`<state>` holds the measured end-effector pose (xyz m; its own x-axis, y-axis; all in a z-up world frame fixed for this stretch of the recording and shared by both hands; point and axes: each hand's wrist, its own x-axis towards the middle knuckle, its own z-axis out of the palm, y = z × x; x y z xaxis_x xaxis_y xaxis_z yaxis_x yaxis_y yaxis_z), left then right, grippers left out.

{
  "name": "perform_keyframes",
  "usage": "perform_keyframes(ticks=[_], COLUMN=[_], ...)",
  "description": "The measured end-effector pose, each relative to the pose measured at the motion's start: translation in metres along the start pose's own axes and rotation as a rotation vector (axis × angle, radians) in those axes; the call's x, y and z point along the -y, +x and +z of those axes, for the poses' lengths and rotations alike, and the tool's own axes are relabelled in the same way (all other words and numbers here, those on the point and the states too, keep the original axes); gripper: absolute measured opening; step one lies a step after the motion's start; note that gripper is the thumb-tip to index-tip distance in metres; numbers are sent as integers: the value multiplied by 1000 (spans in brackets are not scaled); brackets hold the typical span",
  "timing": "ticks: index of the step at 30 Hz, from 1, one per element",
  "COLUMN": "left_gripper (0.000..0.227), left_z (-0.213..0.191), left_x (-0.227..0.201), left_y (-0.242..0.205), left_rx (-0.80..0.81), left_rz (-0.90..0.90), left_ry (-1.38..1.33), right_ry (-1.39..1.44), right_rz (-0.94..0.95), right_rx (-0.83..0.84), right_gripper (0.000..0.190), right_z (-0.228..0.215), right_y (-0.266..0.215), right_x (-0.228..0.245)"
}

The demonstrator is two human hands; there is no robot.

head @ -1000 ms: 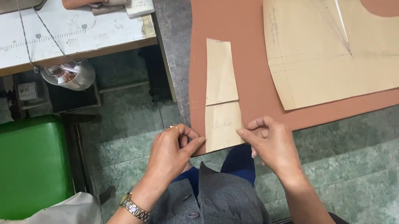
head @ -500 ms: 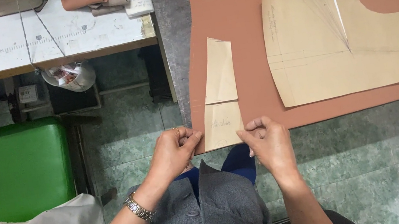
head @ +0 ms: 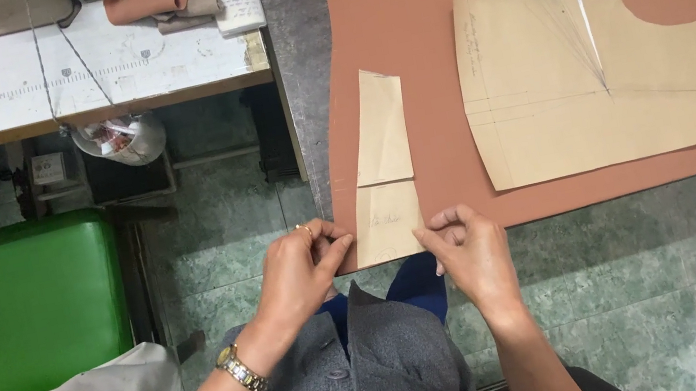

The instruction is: A person is seen smoothing out a piece of brown fabric on a work table and then carefully arranging various paper pattern pieces on top of it to prepare for cutting.

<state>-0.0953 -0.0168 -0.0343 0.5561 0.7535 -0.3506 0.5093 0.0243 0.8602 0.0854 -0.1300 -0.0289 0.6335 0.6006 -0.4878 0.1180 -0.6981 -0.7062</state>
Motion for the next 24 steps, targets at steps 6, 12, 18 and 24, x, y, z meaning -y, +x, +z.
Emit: perform_keyframes(ticks=[6,12,18,24], left_gripper=[15,16,19,53], left_z=[-15,-18,-17,-24], left_x=[-7,-15,-23,-22], left_y=[23,102,169,206], left_rx=[-174,-169,-224,-181], left_rz=[212,276,322,444], left_ry=[126,249,474,751], right_ry=[-26,23,48,96], right_rz=[-80,-32,20,67], right_rx=[-52,-47,-59,-65], right_gripper=[20,23,25,23], right_z=[-13,-17,-23,-33], right_y=[-2,-2,-5,-3], right_x=[4,8,8,1])
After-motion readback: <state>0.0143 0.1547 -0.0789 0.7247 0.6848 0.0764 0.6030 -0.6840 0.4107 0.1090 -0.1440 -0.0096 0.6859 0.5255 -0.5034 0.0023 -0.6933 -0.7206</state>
